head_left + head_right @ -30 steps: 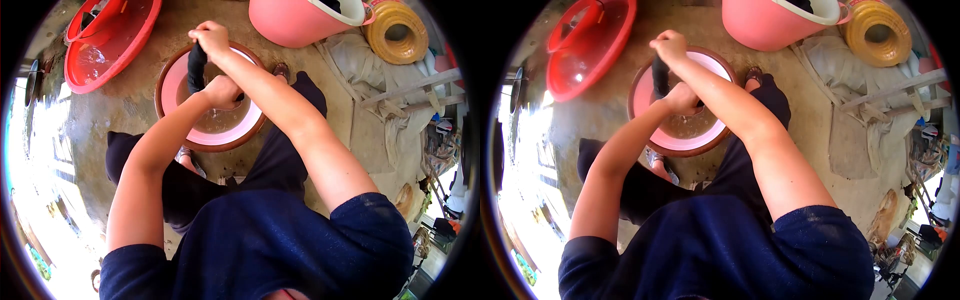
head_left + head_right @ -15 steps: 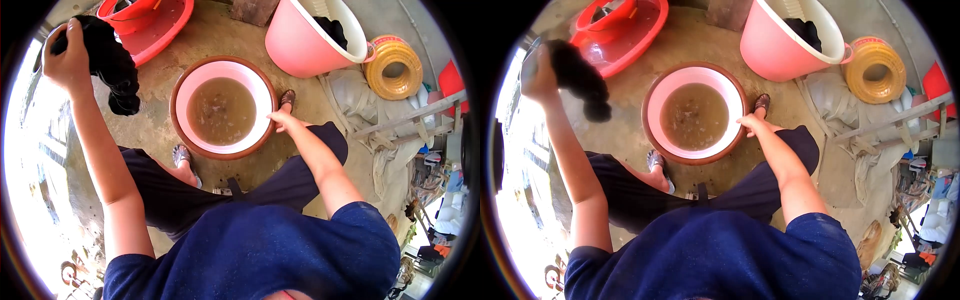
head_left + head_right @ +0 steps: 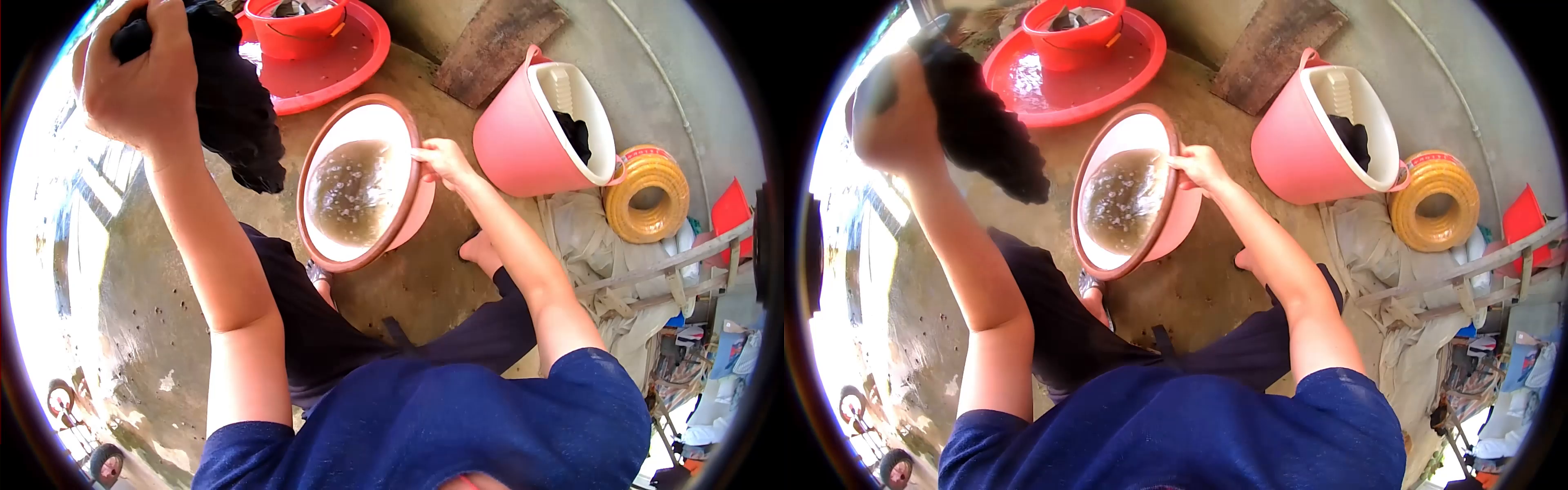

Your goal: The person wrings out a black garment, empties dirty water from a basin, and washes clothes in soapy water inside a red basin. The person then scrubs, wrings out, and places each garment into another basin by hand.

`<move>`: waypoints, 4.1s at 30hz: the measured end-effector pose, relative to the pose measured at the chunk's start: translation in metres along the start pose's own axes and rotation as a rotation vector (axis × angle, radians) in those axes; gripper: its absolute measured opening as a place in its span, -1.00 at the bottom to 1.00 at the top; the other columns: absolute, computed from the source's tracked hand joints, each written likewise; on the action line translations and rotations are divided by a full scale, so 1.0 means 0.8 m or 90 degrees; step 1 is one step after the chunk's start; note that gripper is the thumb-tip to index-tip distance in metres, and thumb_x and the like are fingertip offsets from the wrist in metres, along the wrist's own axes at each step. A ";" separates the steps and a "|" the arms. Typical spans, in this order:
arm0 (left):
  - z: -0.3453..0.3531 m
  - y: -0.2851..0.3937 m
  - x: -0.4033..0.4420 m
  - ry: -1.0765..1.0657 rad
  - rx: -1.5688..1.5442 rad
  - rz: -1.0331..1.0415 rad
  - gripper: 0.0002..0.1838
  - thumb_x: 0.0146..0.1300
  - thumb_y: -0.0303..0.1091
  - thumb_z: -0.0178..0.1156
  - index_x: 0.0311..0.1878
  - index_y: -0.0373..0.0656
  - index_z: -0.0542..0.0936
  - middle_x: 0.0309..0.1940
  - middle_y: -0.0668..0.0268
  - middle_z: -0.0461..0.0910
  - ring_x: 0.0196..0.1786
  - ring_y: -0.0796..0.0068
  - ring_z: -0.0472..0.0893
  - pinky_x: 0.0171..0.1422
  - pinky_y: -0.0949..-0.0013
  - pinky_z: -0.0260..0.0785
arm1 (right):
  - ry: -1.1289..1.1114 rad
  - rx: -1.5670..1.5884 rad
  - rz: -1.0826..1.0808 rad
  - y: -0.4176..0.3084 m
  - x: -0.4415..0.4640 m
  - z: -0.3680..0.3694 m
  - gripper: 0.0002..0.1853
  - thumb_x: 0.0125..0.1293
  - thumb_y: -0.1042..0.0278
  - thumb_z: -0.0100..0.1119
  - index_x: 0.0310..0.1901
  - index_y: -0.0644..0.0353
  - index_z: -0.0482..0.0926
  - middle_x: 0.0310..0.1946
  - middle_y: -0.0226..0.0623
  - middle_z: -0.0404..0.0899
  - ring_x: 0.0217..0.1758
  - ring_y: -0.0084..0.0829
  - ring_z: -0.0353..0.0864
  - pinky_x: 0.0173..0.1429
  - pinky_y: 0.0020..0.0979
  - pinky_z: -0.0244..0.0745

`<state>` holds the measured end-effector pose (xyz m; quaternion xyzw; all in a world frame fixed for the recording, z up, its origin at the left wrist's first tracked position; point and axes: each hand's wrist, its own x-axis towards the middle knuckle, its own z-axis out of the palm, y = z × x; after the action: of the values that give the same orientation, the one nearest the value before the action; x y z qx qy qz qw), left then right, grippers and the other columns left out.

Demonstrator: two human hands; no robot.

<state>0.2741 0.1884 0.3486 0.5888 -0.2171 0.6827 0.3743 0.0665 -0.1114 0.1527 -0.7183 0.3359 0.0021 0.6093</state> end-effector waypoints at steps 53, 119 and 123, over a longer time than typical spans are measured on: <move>0.032 0.077 -0.103 -0.299 -0.242 -0.189 -0.90 -0.11 -0.40 0.25 -0.52 -0.15 0.52 -0.43 0.27 0.43 -0.36 0.25 0.48 -0.30 0.29 0.37 | -0.027 -0.076 -0.123 -0.083 0.096 0.102 -0.81 0.00 0.26 0.17 -0.58 0.15 0.43 -0.71 -0.48 0.38 -0.76 -0.59 0.32 -0.74 -0.53 0.17; 0.047 0.260 -0.229 -1.231 -0.378 0.024 -0.65 0.01 -0.20 0.21 -0.15 -0.17 0.54 -0.29 0.15 0.57 -0.10 0.16 0.51 0.18 0.00 0.07 | 0.796 -0.459 -0.185 -0.067 -0.054 -0.540 -0.44 -0.25 0.30 0.25 -0.06 0.14 0.44 -0.22 -0.08 0.56 -0.10 -0.18 0.54 -0.02 -0.32 0.40; 0.041 0.267 -0.217 -1.259 -0.415 0.063 -0.62 0.02 -0.11 0.18 -0.13 -0.13 0.54 -0.29 0.14 0.57 -0.10 0.18 0.52 0.15 0.01 0.11 | 0.776 -0.515 -0.368 -0.179 -0.134 -0.493 -0.46 -0.23 0.35 0.29 -0.08 0.25 0.48 -0.24 -0.21 0.55 -0.17 -0.38 0.52 -0.06 -0.43 0.40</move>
<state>0.1359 -0.0134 0.2183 0.7461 -0.6247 -0.1814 0.1421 -0.1070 -0.4010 0.4237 -0.8175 0.3839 -0.4290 -0.0148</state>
